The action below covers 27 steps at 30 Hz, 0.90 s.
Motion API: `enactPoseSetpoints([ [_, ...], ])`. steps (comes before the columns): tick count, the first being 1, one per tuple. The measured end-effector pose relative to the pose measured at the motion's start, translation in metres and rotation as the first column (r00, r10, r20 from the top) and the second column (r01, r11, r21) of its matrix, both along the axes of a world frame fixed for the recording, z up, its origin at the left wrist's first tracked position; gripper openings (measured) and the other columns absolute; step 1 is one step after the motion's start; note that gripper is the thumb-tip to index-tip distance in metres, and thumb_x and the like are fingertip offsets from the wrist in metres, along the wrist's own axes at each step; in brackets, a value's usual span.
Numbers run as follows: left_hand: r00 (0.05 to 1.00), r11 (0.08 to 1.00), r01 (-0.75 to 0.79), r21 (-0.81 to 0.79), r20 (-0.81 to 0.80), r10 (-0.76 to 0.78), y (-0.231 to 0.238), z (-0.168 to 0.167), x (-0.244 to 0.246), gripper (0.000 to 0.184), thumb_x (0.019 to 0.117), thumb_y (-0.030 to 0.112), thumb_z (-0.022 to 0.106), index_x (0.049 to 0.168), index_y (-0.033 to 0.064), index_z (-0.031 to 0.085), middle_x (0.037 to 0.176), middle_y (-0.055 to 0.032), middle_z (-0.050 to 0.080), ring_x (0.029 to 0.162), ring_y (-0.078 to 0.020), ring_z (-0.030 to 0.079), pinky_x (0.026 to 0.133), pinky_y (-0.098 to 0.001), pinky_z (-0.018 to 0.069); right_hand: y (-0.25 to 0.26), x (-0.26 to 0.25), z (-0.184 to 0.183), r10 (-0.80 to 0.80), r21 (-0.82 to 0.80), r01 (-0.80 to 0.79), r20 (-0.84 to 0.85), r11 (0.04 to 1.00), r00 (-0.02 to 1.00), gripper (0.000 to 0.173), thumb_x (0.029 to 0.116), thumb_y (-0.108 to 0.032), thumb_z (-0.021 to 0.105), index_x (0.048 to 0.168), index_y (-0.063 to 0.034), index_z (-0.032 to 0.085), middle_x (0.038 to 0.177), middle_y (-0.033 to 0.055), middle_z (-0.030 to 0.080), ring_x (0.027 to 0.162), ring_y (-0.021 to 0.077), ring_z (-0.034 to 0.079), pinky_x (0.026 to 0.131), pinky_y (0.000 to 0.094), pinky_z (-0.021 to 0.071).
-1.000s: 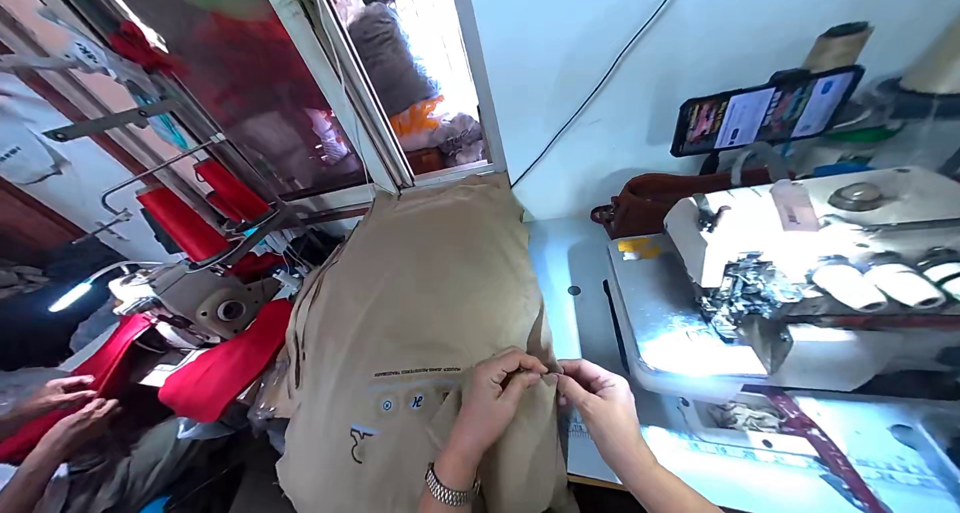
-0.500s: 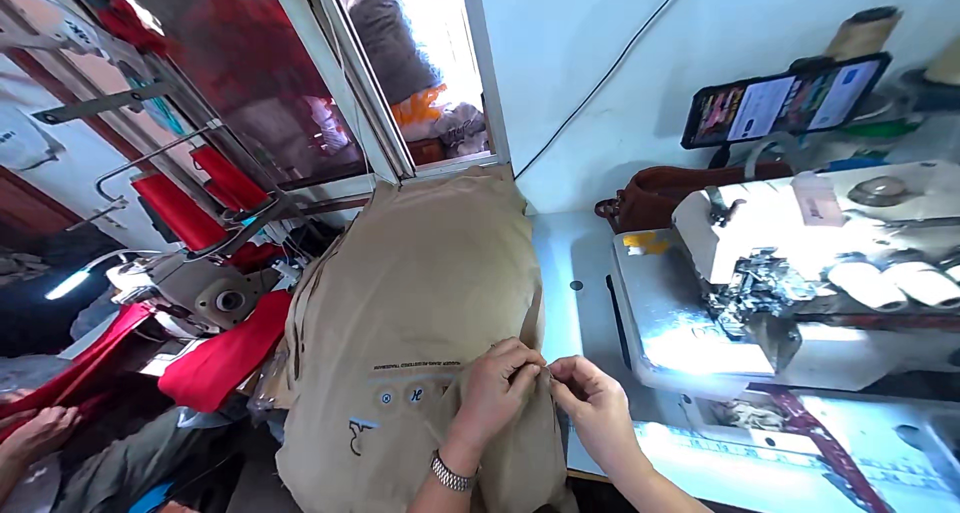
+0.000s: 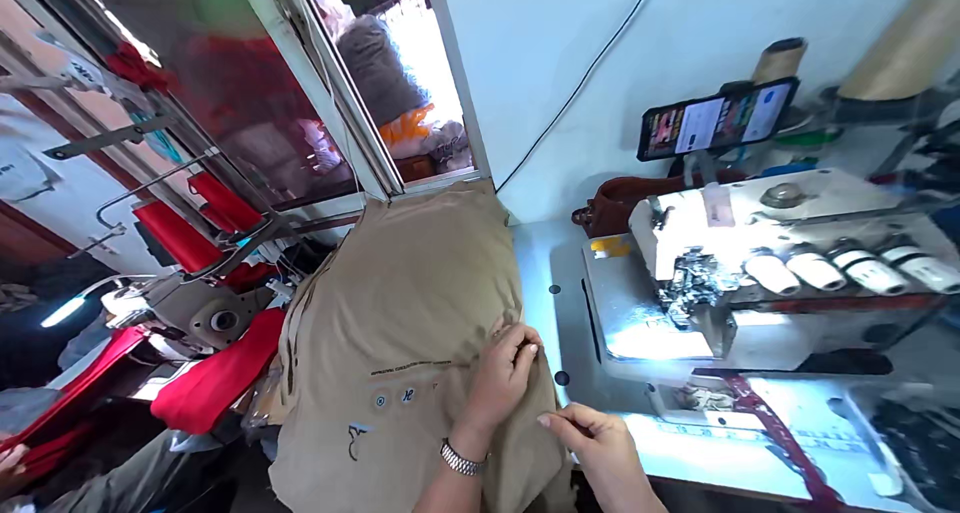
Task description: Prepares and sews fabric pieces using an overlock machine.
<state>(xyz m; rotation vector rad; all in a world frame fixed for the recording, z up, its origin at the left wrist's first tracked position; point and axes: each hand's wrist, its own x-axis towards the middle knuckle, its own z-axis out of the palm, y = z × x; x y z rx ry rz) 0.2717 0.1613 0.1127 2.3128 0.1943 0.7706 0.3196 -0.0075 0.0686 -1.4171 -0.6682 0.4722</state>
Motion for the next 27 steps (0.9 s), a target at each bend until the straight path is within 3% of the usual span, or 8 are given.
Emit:
enactPoseSetpoints([
  [3,0.998,1.000,0.005,-0.021,0.057,-0.003,-0.032,0.016,0.042,0.019,0.1024,0.006,0.050,0.108,0.0029,0.068,0.103,-0.0072,0.068,0.098,-0.0164,0.065,0.091,-0.0375,0.0541,-0.025,0.031,0.017,-0.111,0.136,0.114,-0.030,0.984,0.993,0.017,0.0917,-0.021,0.071,0.080,-0.0101,0.076,0.071,-0.0045,0.070,0.063,0.0025,0.063,0.059,0.0223,0.0541],
  [6,0.993,0.994,0.067,-0.084,0.103,-0.058,-0.066,0.027,0.079,0.015,0.0999,0.003,0.056,0.112,0.0027,0.064,0.102,-0.0080,0.068,0.093,-0.0147,0.067,0.085,-0.0340,0.0574,-0.056,0.059,0.032,-0.294,0.157,0.301,-0.065,0.941,0.954,0.013,0.0917,-0.015,0.068,0.081,-0.0095,0.073,0.070,-0.0048,0.068,0.061,0.0025,0.062,0.056,0.0198,0.0524],
  [8,0.994,0.995,0.088,-0.043,0.071,-0.085,-0.085,0.026,0.097,0.009,0.0959,0.003,0.064,0.105,0.0033,0.066,0.100,-0.0077,0.068,0.091,-0.0148,0.067,0.082,-0.0328,0.0577,-0.074,0.071,0.035,-0.373,0.131,0.386,-0.117,0.913,0.921,0.008,0.0861,-0.004,0.071,0.093,-0.0052,0.067,0.068,-0.0039,0.066,0.058,0.0032,0.062,0.055,0.0191,0.0532],
  [11,0.996,0.962,-0.027,0.270,0.092,0.002,-0.110,0.009,0.108,0.006,0.0912,0.005,0.070,0.090,0.0053,0.075,0.105,-0.0103,0.065,0.102,-0.0228,0.063,0.090,-0.0368,0.0548,-0.092,0.078,0.025,-0.357,0.037,0.371,-0.191,0.928,0.914,0.031,0.0840,0.001,0.069,0.115,0.0006,0.065,0.070,-0.0017,0.064,0.057,0.0053,0.059,0.054,0.0208,0.0511],
  [16,0.936,0.705,-0.293,0.645,0.044,0.349,-0.159,-0.005,0.093,0.026,0.0844,0.011,0.069,0.108,0.0131,0.080,0.115,-0.0063,0.076,0.108,-0.0285,0.071,0.095,-0.0566,0.0494,-0.101,0.072,0.021,-0.338,0.039,0.352,-0.197,0.935,0.920,0.011,0.0902,0.000,0.064,0.095,-0.0016,0.073,0.078,-0.0003,0.072,0.064,0.0030,0.065,0.059,0.0185,0.0544],
  [22,0.934,0.759,-0.318,0.568,0.049,0.354,-0.162,-0.015,0.099,0.034,0.0914,0.011,0.062,0.121,0.0131,0.077,0.122,-0.0081,0.074,0.112,-0.0285,0.070,0.099,-0.0500,0.0514,-0.094,0.081,0.018,-0.373,0.093,0.398,-0.205,0.913,0.905,0.012,0.0894,-0.001,0.063,0.092,-0.0032,0.074,0.077,-0.0003,0.072,0.066,0.0036,0.065,0.059,0.0177,0.0534],
  [25,0.956,0.849,-0.238,0.472,-0.040,0.291,-0.152,-0.003,0.097,0.027,0.0915,0.009,0.060,0.112,0.0019,0.077,0.108,-0.0146,0.076,0.106,-0.0338,0.071,0.098,-0.0516,0.0532,-0.084,0.088,0.020,-0.377,0.112,0.403,-0.195,0.908,0.905,0.011,0.0899,-0.003,0.065,0.091,-0.0038,0.076,0.076,0.0001,0.073,0.065,0.0039,0.066,0.059,0.0178,0.0546],
  [27,0.941,0.904,-0.186,0.385,-0.196,0.277,-0.142,0.009,0.099,0.032,0.0991,0.013,0.054,0.120,-0.0042,0.070,0.117,-0.0211,0.072,0.114,-0.0376,0.067,0.102,-0.0505,0.0511,-0.077,0.095,0.021,-0.384,0.111,0.409,-0.197,0.906,0.902,0.010,0.0896,-0.002,0.066,0.087,-0.0040,0.075,0.074,0.0009,0.072,0.064,0.0044,0.067,0.060,0.0187,0.0556],
])
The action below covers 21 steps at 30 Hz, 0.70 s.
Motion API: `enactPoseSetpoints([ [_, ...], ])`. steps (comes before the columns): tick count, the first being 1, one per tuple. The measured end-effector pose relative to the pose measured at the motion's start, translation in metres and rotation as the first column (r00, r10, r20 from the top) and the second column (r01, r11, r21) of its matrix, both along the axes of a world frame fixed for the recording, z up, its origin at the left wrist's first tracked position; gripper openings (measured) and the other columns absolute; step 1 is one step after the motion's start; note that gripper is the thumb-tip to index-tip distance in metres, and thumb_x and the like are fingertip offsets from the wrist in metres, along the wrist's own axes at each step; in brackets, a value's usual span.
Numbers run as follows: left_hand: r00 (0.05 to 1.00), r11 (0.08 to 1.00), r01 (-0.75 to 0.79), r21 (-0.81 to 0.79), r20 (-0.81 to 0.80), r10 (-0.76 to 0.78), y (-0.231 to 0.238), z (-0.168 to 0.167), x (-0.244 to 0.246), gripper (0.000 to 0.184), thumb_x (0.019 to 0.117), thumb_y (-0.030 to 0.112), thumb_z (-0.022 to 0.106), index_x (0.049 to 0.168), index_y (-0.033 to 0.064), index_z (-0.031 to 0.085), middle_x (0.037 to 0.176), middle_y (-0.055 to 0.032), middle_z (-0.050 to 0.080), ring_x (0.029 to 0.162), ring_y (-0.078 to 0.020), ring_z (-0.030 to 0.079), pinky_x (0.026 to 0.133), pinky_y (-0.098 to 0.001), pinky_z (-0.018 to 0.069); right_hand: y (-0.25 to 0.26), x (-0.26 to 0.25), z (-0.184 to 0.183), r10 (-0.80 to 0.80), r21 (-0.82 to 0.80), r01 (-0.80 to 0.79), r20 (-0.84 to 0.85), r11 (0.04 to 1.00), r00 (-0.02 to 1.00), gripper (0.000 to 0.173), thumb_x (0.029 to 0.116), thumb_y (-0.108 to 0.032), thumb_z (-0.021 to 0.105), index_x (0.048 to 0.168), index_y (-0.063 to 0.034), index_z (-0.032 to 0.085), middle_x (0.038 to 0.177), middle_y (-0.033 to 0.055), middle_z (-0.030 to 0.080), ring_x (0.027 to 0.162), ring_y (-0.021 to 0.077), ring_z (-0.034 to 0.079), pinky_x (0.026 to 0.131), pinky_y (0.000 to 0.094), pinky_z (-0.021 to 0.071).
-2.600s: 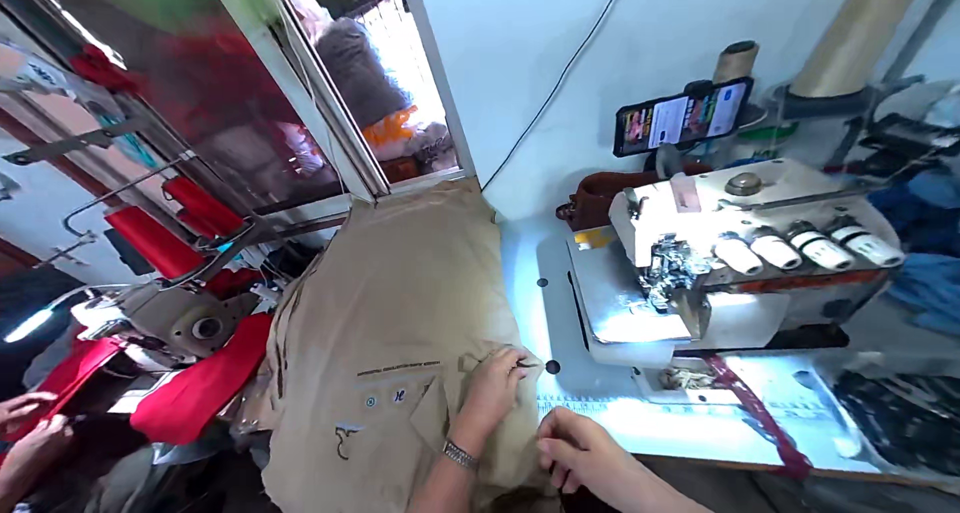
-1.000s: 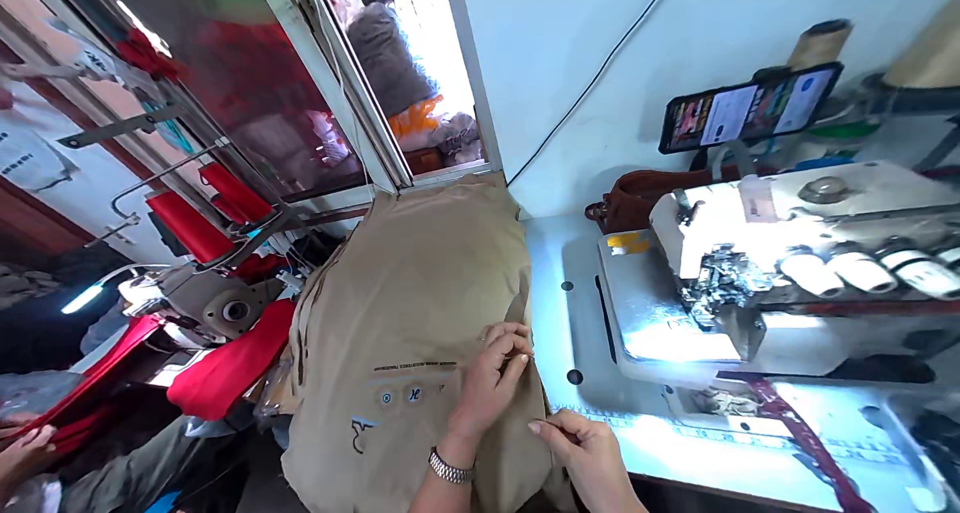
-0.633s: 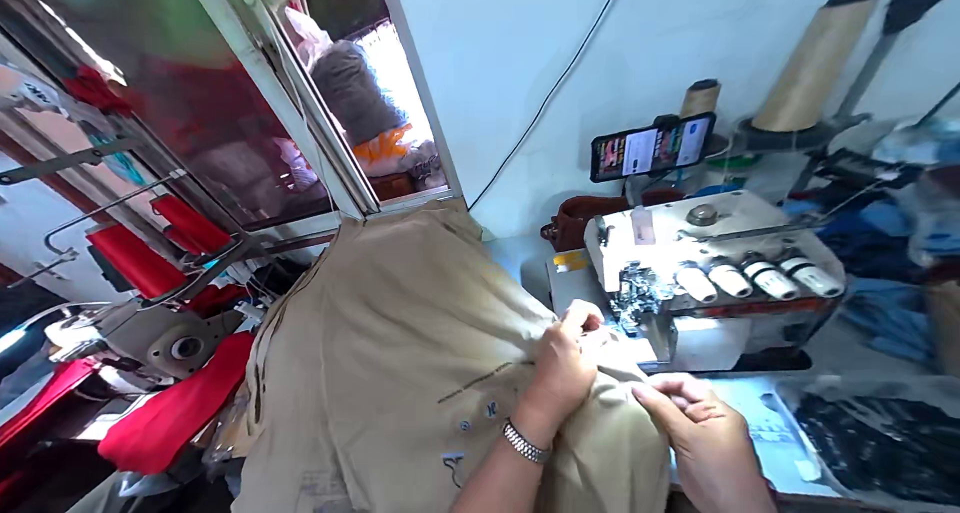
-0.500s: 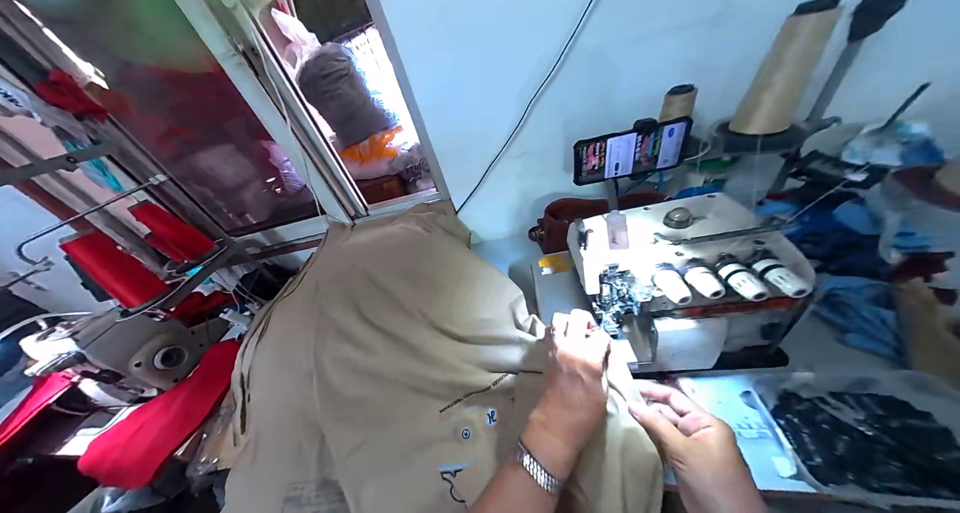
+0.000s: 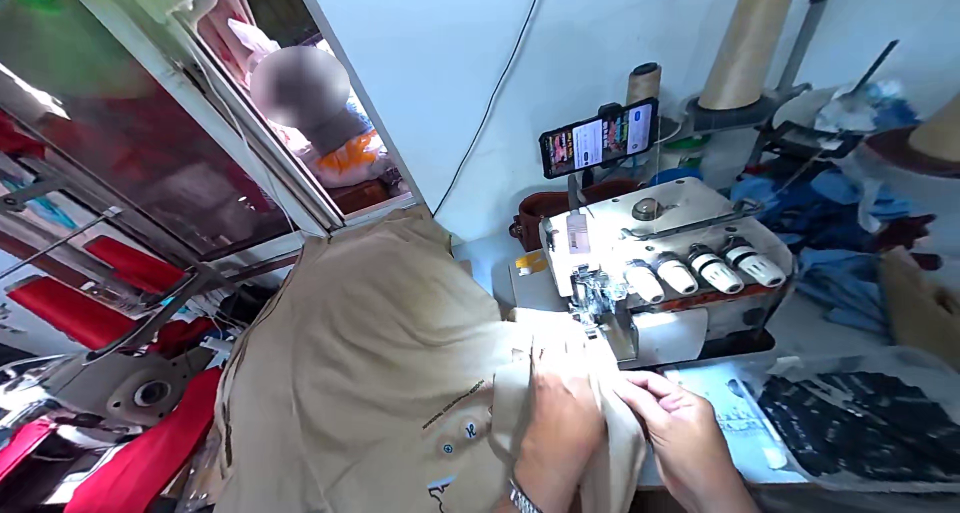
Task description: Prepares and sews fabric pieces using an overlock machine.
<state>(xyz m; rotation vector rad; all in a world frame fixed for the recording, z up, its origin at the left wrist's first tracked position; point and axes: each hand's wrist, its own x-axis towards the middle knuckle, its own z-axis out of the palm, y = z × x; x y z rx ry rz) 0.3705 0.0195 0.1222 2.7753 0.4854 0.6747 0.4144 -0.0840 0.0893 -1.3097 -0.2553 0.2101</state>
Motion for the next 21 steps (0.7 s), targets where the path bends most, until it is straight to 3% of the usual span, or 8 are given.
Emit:
enactPoseSetpoints([
  [4,0.994,0.977,0.073,-0.203,-0.064,-0.088,0.028,0.018,0.009,0.042,0.1059,0.021,0.049,0.140,-0.0008,0.056,0.138,-0.0205,0.061,0.130,-0.0330,0.057,0.110,-0.0482,0.0444,0.009,0.008,0.004,-0.026,0.023,0.028,-0.101,0.999,0.995,0.017,0.0886,0.006,0.068,0.074,-0.0027,0.070,0.063,0.0024,0.065,0.054,0.0056,0.059,0.052,0.0197,0.0488],
  [8,0.951,0.857,0.261,-0.445,0.271,-0.149,0.061,0.010,-0.020,0.031,0.1009,0.013,0.060,0.131,0.0066,0.062,0.126,-0.0059,0.068,0.116,-0.0133,0.065,0.101,-0.0364,0.0545,-0.002,-0.011,-0.010,0.119,0.056,-0.112,-0.135,0.992,0.984,0.012,0.0935,0.001,0.059,0.087,-0.0020,0.070,0.068,0.0013,0.066,0.054,0.0060,0.059,0.051,0.0200,0.0508],
  [11,0.891,0.892,0.040,-0.451,0.420,0.173,0.078,-0.015,-0.092,0.031,0.1017,0.012,0.056,0.130,0.0003,0.062,0.128,-0.0125,0.067,0.119,-0.0205,0.064,0.103,-0.0417,0.0527,-0.024,-0.046,-0.031,0.311,-0.021,-0.316,-0.140,0.948,0.940,0.014,0.0893,0.000,0.058,0.086,-0.0102,0.067,0.069,-0.0083,0.065,0.057,-0.0001,0.057,0.053,0.0184,0.0489],
  [13,0.735,0.861,-0.256,-0.439,0.490,0.468,0.081,-0.034,-0.152,0.029,0.1006,0.012,0.056,0.121,-0.0063,0.063,0.122,-0.0191,0.066,0.116,-0.0270,0.063,0.100,-0.0444,0.0518,-0.039,-0.064,-0.051,0.437,-0.014,-0.446,-0.164,0.895,0.884,0.018,0.0889,0.005,0.062,0.089,-0.0104,0.071,0.075,-0.0082,0.073,0.064,-0.0001,0.066,0.060,0.0198,0.0558],
  [15,0.572,0.751,-0.482,-0.450,0.488,0.659,0.078,-0.058,-0.208,0.034,0.0984,0.013,0.057,0.119,-0.0144,0.057,0.118,-0.0301,0.061,0.114,-0.0390,0.058,0.097,-0.0519,0.0487,-0.047,-0.074,-0.068,0.515,0.027,-0.518,-0.165,0.855,0.841,0.022,0.0895,0.008,0.063,0.093,-0.0111,0.073,0.081,-0.0074,0.076,0.070,0.0014,0.070,0.066,0.0218,0.0592],
  [17,0.447,0.613,-0.529,-0.587,0.421,0.789,0.071,-0.085,-0.243,0.040,0.0965,0.014,0.062,0.121,-0.0172,0.053,0.115,-0.0314,0.059,0.110,-0.0380,0.057,0.094,-0.0504,0.0482,-0.050,-0.077,-0.073,0.528,0.045,-0.529,-0.165,0.847,0.833,0.023,0.0914,0.007,0.061,0.096,-0.0119,0.072,0.083,-0.0075,0.077,0.071,0.0016,0.071,0.066,0.0216,0.0596],
  [19,0.459,0.448,-0.392,-0.803,0.251,0.852,0.059,-0.108,-0.261,0.043,0.0979,0.017,0.064,0.126,-0.0133,0.050,0.109,-0.0221,0.061,0.098,-0.0245,0.062,0.086,-0.0407,0.0534,-0.050,-0.079,-0.070,0.519,0.047,-0.519,-0.171,0.853,0.838,0.024,0.0938,0.008,0.057,0.098,-0.0118,0.070,0.083,-0.0084,0.076,0.071,0.0007,0.070,0.065,0.0203,0.0592],
  [21,0.574,0.308,-0.200,-0.930,0.143,0.806,0.053,-0.126,-0.266,0.047,0.0997,0.016,0.062,0.134,-0.0092,0.043,0.107,-0.0179,0.062,0.088,-0.0204,0.067,0.080,-0.0386,0.0585,-0.051,-0.078,-0.065,0.517,0.051,-0.516,-0.151,0.855,0.842,0.026,0.0970,0.007,0.051,0.100,-0.0127,0.068,0.084,-0.0100,0.076,0.072,-0.0005,0.070,0.067,0.0193,0.0591],
])
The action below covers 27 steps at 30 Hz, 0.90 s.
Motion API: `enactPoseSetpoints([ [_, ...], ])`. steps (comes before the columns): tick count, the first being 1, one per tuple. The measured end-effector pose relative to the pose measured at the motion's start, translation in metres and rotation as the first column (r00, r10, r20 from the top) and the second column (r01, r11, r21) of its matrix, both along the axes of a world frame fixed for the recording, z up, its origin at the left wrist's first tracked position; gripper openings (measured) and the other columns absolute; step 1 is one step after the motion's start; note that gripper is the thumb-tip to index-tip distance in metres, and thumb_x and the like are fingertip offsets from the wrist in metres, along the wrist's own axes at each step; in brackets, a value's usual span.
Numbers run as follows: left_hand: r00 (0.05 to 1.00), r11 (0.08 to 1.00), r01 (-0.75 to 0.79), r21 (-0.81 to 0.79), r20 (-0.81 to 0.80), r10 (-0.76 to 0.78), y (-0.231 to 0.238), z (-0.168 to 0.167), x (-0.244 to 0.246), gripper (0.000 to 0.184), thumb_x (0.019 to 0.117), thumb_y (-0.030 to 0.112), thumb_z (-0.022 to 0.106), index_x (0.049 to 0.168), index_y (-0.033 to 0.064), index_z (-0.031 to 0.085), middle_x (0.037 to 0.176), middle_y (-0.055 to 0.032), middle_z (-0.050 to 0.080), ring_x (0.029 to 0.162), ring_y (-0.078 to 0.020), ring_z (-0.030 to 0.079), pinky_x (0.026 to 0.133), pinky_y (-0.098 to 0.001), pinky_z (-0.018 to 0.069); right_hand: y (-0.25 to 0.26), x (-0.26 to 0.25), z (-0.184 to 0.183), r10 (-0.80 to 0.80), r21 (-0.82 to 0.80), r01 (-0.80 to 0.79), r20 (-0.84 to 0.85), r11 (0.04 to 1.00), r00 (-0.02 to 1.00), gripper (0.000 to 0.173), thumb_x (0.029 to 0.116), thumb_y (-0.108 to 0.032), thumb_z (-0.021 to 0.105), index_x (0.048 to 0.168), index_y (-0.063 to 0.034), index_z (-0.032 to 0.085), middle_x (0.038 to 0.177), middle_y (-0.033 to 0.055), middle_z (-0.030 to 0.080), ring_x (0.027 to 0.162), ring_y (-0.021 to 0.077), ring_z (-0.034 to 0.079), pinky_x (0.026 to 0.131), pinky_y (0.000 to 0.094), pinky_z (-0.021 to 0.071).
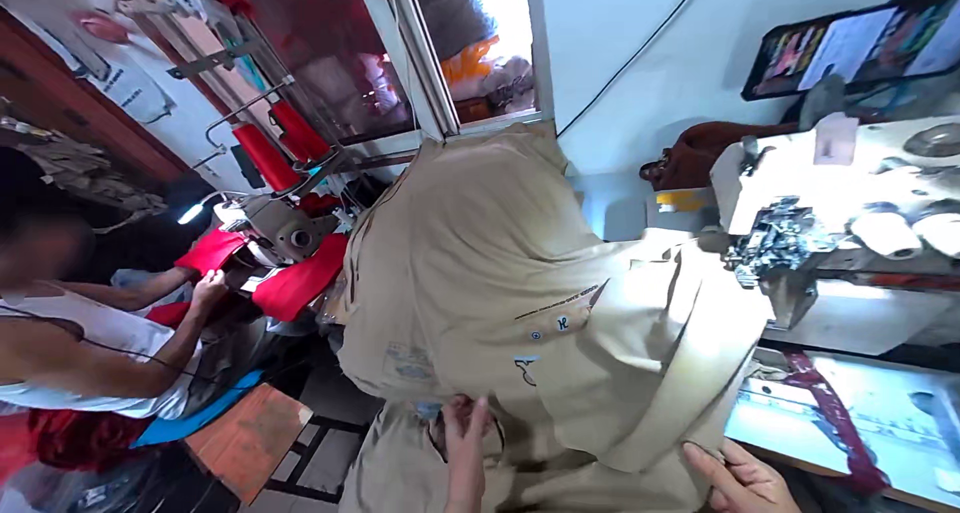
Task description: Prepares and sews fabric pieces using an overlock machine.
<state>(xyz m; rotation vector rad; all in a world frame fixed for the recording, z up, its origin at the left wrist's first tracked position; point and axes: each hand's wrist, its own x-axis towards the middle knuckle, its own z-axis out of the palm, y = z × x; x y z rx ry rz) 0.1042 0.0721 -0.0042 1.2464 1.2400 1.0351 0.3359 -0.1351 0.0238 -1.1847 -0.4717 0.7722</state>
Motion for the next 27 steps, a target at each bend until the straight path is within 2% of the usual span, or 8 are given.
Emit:
enactPoseSetpoints([
  [6,0.996,0.998,0.039,-0.058,0.082,-0.034,0.010,-0.009,0.003,0.021,0.1001,0.010,0.061,0.113,-0.0045,0.052,0.083,-0.0075,0.060,0.063,-0.0125,0.060,0.061,-0.0306,0.0558,-0.019,0.009,0.007,-0.032,0.047,0.031,0.016,0.998,0.999,0.033,0.1023,0.003,0.041,0.104,-0.0164,0.068,0.090,-0.0116,0.077,0.080,-0.0002,0.072,0.076,0.0227,0.0620],
  [11,0.872,0.858,0.416,-0.301,-0.133,-0.470,0.006,0.044,-0.014,0.024,0.1049,0.021,0.057,0.100,-0.0022,0.064,0.064,-0.0026,0.065,0.052,-0.0100,0.061,0.054,-0.0271,0.0560,-0.045,0.036,0.021,-0.069,0.122,0.063,0.041,0.991,0.997,0.040,0.1038,0.001,0.039,0.105,-0.0225,0.072,0.094,-0.0126,0.078,0.085,-0.0007,0.073,0.081,0.0230,0.0616],
  [13,0.881,0.894,0.423,-0.149,-0.164,-0.444,0.018,0.087,-0.021,0.025,0.1059,0.017,0.052,0.096,-0.0025,0.065,0.066,-0.0038,0.069,0.056,-0.0121,0.067,0.058,-0.0300,0.0602,-0.061,0.052,0.036,-0.036,0.177,0.018,0.100,0.984,0.994,0.040,0.1047,-0.005,0.043,0.105,-0.0295,0.075,0.097,-0.0150,0.078,0.089,-0.0032,0.071,0.084,0.0207,0.0598],
  [16,0.968,0.951,0.248,0.185,-0.001,-0.253,0.059,0.152,-0.012,0.024,0.1067,0.008,0.045,0.094,0.0011,0.064,0.074,0.0003,0.072,0.066,-0.0108,0.071,0.067,-0.0310,0.0629,-0.075,0.070,0.055,0.103,0.117,-0.134,0.237,0.984,0.966,0.035,0.1044,-0.016,0.050,0.103,-0.0381,0.077,0.095,-0.0198,0.076,0.086,-0.0067,0.069,0.081,0.0179,0.0577],
  [20,0.978,0.854,0.183,0.488,-0.177,-0.108,0.137,0.196,0.032,0.018,0.1037,0.008,0.053,0.102,-0.0027,0.067,0.090,-0.0037,0.071,0.083,-0.0102,0.070,0.082,-0.0339,0.0608,-0.043,0.058,0.040,0.150,-0.019,-0.150,0.249,0.989,0.957,0.029,0.0986,-0.008,0.052,0.095,-0.0236,0.075,0.085,-0.0152,0.074,0.074,-0.0038,0.066,0.069,0.0204,0.0562],
  [22,0.929,0.838,0.215,0.501,-0.369,-0.017,0.151,0.196,0.061,0.026,0.1025,0.010,0.059,0.120,-0.0085,0.065,0.116,-0.0255,0.066,0.104,-0.0334,0.066,0.095,-0.0530,0.0520,-0.020,0.043,0.017,0.148,-0.085,-0.131,0.236,0.988,0.960,0.016,0.0971,-0.007,0.057,0.096,-0.0095,0.073,0.082,-0.0078,0.073,0.073,0.0009,0.067,0.070,0.0246,0.0570],
  [24,0.887,0.796,0.349,0.495,-0.449,-0.110,0.125,0.195,0.089,0.046,0.1020,0.012,0.061,0.143,-0.0059,0.049,0.136,-0.0317,0.055,0.117,-0.0418,0.061,0.100,-0.0563,0.0507,-0.005,0.032,-0.001,0.132,-0.098,-0.112,0.226,0.989,0.965,0.012,0.0953,-0.004,0.061,0.105,-0.0022,0.069,0.088,-0.0030,0.074,0.079,0.0034,0.070,0.076,0.0269,0.0591],
  [27,0.693,0.506,0.721,0.472,-0.495,-0.524,0.043,0.163,0.124,0.025,0.1005,0.011,0.059,0.115,-0.0078,0.064,0.102,-0.0165,0.069,0.088,-0.0202,0.069,0.079,-0.0366,0.0595,-0.001,0.024,-0.012,0.151,-0.105,-0.129,0.230,0.986,0.962,0.018,0.0956,-0.002,0.061,0.113,0.0011,0.066,0.094,0.0002,0.075,0.085,0.0053,0.071,0.081,0.0296,0.0602],
])
